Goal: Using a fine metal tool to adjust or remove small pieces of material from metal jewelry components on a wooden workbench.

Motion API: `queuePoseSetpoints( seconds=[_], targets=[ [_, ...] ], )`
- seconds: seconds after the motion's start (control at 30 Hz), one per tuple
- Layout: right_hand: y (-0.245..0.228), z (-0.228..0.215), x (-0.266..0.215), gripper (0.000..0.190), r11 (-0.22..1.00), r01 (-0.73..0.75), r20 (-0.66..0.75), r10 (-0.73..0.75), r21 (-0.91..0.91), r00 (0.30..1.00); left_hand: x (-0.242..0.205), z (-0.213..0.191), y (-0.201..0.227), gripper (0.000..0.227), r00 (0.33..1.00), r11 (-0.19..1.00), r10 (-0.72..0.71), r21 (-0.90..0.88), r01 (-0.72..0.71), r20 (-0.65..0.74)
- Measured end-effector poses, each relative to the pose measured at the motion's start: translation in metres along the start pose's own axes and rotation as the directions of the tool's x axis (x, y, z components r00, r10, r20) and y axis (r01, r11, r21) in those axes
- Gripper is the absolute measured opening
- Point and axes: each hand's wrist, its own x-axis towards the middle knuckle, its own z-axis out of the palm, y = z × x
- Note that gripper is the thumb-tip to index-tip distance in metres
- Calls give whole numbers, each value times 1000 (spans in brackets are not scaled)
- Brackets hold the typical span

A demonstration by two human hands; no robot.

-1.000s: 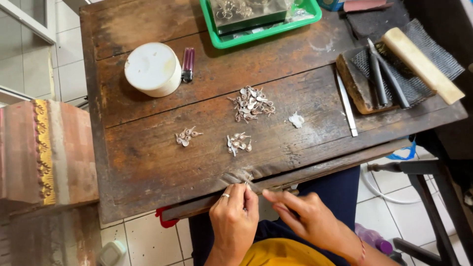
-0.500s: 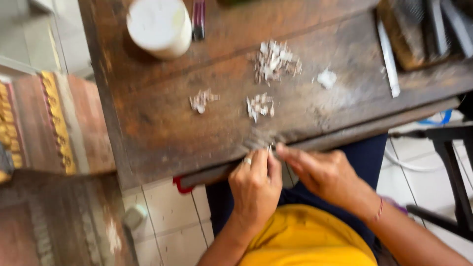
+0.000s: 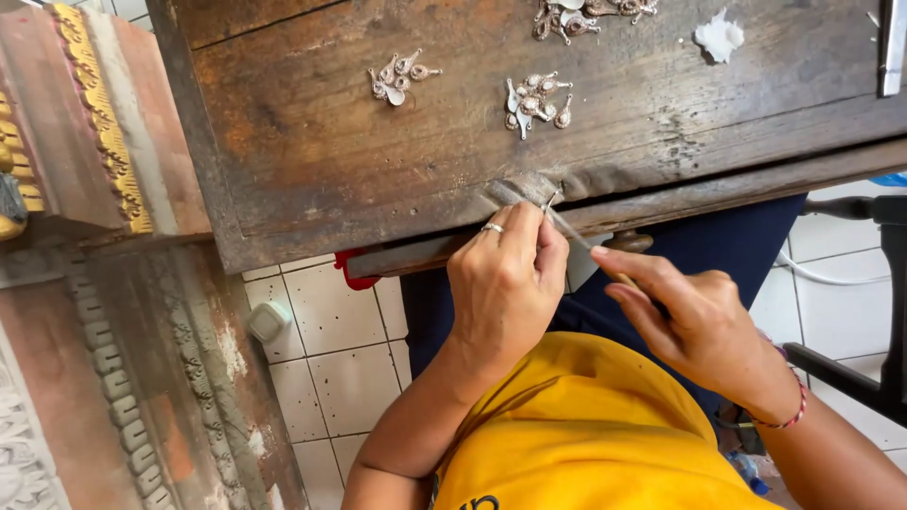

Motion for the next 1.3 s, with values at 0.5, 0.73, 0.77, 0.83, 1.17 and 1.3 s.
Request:
queuePoseSetpoints(
  seconds=[0.5,0.73,0.77,0.83,1.17,1.3],
  targets=[
    [8,4,17,39,986,70,-28,-75,-153,997,5,-4,3,22,999,999,1,45,-3,47],
    [-2,-2,15,42,966,91,-10,-96,-241,995,4,-3,5,20,998,999,-34,35,32,51],
    [-1,-2,8,41,985,54,-2,-55,-164,998,4,-3,4,21,998,999,-31,30,29,55],
    [1,-1,8,41,995,25,4,-25,-93,1000,5,-4,3,22,999,999,-21,27,20,47],
    [-8,-13,53,38,998,-61,-214,61,8,975,7,-21,3,12,986,953,-75,-279,115,150],
    [-10,-1,49,7,996,23,-250,-2,81,968,4,-28,9,12,970,890,-16,-438,125,243]
  ],
)
